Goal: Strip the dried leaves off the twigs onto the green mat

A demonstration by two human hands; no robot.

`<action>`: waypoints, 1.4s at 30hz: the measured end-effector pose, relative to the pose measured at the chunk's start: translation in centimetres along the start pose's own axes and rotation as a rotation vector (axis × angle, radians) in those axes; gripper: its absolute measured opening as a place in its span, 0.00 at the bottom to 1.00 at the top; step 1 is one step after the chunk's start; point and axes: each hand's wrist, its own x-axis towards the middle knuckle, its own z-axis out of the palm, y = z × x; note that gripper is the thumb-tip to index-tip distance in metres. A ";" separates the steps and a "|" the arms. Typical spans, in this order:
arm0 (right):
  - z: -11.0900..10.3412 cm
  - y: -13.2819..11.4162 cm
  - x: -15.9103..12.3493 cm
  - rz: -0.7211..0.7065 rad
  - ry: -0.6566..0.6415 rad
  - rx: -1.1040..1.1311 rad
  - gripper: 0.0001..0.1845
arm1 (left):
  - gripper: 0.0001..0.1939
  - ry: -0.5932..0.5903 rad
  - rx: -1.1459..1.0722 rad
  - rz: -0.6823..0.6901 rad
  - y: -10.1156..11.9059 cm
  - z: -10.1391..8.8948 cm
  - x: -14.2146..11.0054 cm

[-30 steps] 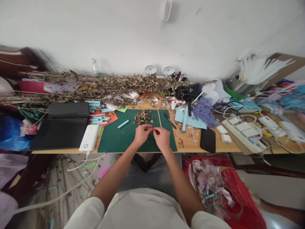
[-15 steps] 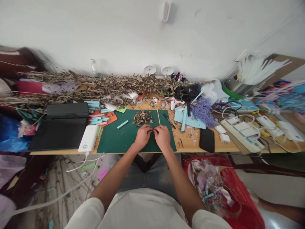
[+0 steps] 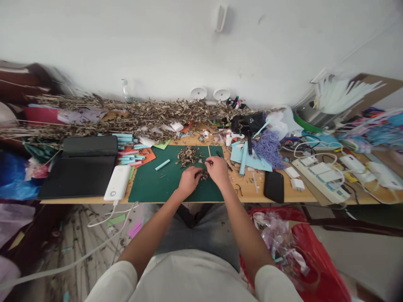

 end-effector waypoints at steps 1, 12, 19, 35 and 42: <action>0.2 0.2 0.9 -0.031 -0.023 0.013 0.11 | 0.10 0.018 -0.008 0.000 0.1 0.0 0.0; 3.1 2.4 6.4 -0.152 -0.255 0.047 0.10 | 0.12 0.130 -0.082 -0.023 1.0 -2.2 -0.6; 0.5 -0.1 3.2 0.147 0.033 0.720 0.12 | 0.12 0.209 -0.400 -0.239 1.6 -3.0 -0.2; 1.2 -5.9 -4.4 0.200 0.287 0.911 0.11 | 0.18 0.240 -1.301 -0.607 3.2 -3.3 -0.7; 0.9 -5.4 -4.3 0.135 0.163 0.854 0.11 | 0.19 0.234 -1.095 -0.557 1.9 -3.5 -0.2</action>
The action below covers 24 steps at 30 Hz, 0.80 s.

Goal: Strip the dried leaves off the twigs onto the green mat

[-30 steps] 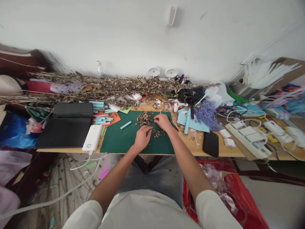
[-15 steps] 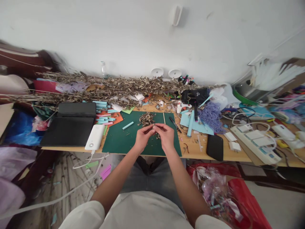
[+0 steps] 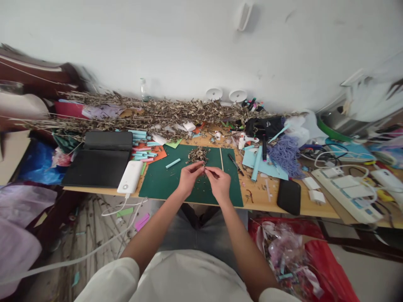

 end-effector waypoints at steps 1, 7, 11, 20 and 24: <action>0.0 0.1 0.1 0.016 0.006 -0.013 0.11 | 0.18 -0.002 0.049 0.031 0.0 0.0 0.1; 0.5 0.5 0.4 0.153 0.073 0.038 0.09 | 0.12 0.001 0.239 0.102 0.2 0.3 0.5; 0.6 1.0 0.9 0.273 0.167 0.216 0.12 | 0.16 0.014 0.073 -0.014 -0.1 0.4 0.8; -0.6 0.5 0.4 0.058 0.039 -0.021 0.10 | 0.17 -0.060 0.017 -0.051 -0.3 0.3 0.8; -0.8 0.4 0.5 -0.023 0.003 -0.152 0.08 | 0.16 -0.082 0.207 0.025 -0.1 0.1 0.9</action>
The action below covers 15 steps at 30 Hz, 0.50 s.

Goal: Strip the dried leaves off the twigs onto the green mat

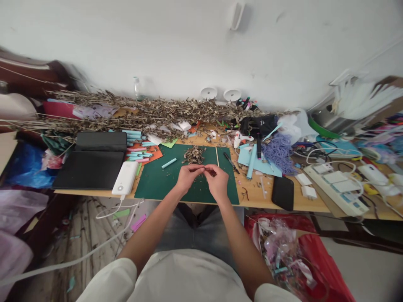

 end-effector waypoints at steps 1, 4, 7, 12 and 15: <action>0.0 0.0 0.0 -0.008 -0.001 -0.020 0.08 | 0.16 -0.006 0.014 -0.007 0.0 -0.1 0.1; -0.1 0.2 -0.2 -0.041 0.005 -0.064 0.08 | 0.18 -0.026 -0.032 -0.063 0.2 -0.3 0.4; -0.1 0.2 -0.5 -0.053 0.021 -0.036 0.08 | 0.18 -0.010 -0.110 -0.098 0.1 -0.3 0.6; -0.2 0.5 -0.4 -0.015 0.030 0.009 0.10 | 0.20 -0.016 -0.158 -0.111 -0.4 -0.1 0.5; -0.4 0.5 -0.2 0.000 0.007 0.003 0.12 | 0.18 -0.012 -0.068 -0.071 -0.4 -0.1 0.4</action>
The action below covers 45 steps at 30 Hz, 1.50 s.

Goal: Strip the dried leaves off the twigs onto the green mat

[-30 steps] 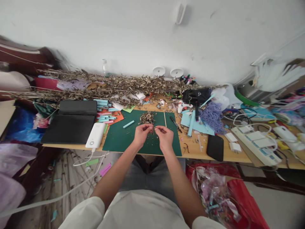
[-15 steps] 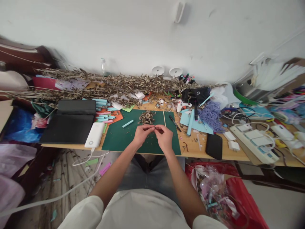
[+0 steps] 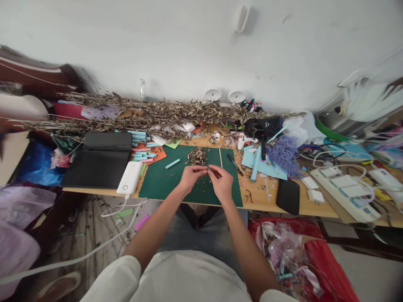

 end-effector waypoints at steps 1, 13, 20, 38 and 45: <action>0.0 -0.1 0.0 -0.009 -0.010 -0.014 0.12 | 0.17 0.009 0.029 0.013 0.0 0.0 0.0; 1.3 0.7 0.3 0.224 0.168 0.284 0.14 | 0.16 0.089 -0.097 0.012 0.0 0.3 0.4; 0.7 -0.2 0.0 0.101 0.023 0.125 0.10 | 0.15 0.033 -0.002 0.046 -0.2 0.3 0.3; 0.0 0.4 0.3 0.081 -0.043 0.049 0.09 | 0.17 -0.021 0.022 -0.005 0.2 -0.4 0.6; -2.0 1.6 1.7 0.070 0.024 0.027 0.08 | 0.08 0.065 0.366 0.169 -0.1 -1.3 0.9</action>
